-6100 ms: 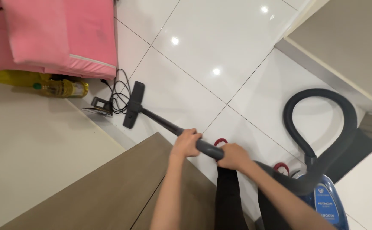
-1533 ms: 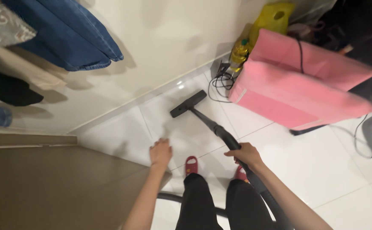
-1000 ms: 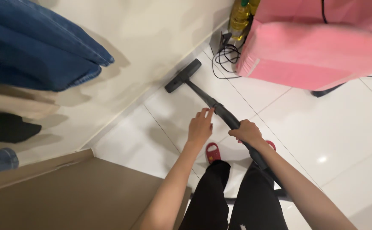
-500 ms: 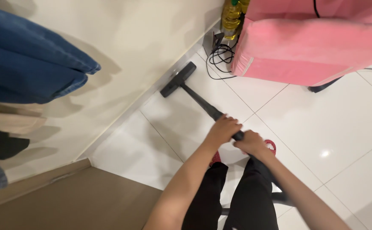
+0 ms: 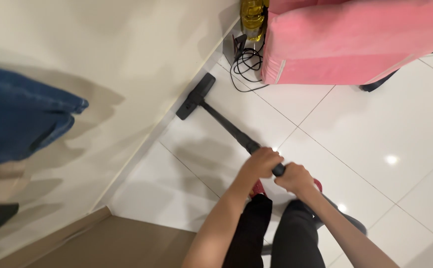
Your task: The person vacuums a tiled floor in a bedroom using a canister vacuum with a floor nozzle. They move the nozzle back and forth along the bed, around a fan, and near the doorway, covering edges and open floor areas.
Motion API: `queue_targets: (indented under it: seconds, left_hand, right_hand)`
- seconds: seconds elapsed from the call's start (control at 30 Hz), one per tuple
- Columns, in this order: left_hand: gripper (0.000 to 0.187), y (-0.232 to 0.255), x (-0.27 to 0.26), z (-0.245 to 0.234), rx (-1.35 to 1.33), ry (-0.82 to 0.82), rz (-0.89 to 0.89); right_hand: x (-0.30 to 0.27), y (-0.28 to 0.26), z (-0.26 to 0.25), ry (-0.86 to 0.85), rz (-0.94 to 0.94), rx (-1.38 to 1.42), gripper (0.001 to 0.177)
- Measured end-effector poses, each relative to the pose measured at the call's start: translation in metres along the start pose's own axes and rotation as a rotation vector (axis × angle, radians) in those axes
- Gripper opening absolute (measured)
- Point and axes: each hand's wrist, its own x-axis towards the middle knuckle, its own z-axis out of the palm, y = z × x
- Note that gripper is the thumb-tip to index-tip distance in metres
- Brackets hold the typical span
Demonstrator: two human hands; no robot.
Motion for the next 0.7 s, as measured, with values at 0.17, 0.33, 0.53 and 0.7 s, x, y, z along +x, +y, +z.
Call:
queue_targets:
  seconds: [0.17,0.33,0.53,0.7]
  left_hand:
    - [0.022,0.009,0.002,0.022,0.007,-0.093,-0.023]
    - [0.025,0.012,0.005,0.035,0.027,-0.137,-0.019]
    - [0.025,0.026,0.030,0.055,0.012,-0.140,-0.064]
    - [0.029,0.027,0.041,0.099,0.154,-0.130,-0.151]
  right_hand:
    - [0.012,0.019,0.023,0.011,0.023,0.039,0.035]
    - [0.014,0.029,0.022,-0.027,0.014,0.009,0.040]
    - [0.040,0.065,0.022,-0.032,-0.032,0.014,0.045]
    - [0.064,0.097,0.038,0.030,-0.106,0.021,0.040]
